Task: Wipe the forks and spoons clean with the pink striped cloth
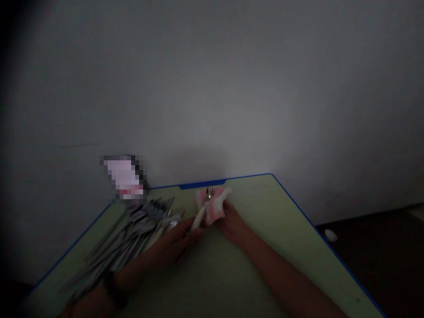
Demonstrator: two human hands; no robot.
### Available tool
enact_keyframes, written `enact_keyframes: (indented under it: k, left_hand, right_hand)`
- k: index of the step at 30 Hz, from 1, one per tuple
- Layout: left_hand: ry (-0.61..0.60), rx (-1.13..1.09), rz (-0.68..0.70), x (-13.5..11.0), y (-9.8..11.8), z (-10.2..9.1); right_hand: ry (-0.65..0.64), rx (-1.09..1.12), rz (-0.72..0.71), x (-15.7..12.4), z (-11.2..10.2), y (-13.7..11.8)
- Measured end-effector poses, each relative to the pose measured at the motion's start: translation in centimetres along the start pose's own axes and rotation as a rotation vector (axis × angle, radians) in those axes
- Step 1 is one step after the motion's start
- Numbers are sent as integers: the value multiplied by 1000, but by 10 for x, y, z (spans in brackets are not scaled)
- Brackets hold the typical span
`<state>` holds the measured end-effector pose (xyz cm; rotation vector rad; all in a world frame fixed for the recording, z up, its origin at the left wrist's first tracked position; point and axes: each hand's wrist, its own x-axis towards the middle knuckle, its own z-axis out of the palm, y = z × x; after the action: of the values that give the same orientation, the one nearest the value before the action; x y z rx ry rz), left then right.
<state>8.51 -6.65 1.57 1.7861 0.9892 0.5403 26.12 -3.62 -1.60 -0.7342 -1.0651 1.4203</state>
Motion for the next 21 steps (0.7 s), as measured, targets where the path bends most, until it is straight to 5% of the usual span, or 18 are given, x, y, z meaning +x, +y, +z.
enact_keyframes:
  k: [5,16,21]
  left_hand:
    - [70,100,77,1,3,0]
    - [94,108,-81,-1,7,1]
    - [70,136,-102,0,5,1]
  right_hand:
    - [21,298,130,3,2,-3]
    - [351,564,-23,20,-12,-1]
    - [89,536,-60,9,1,-17]
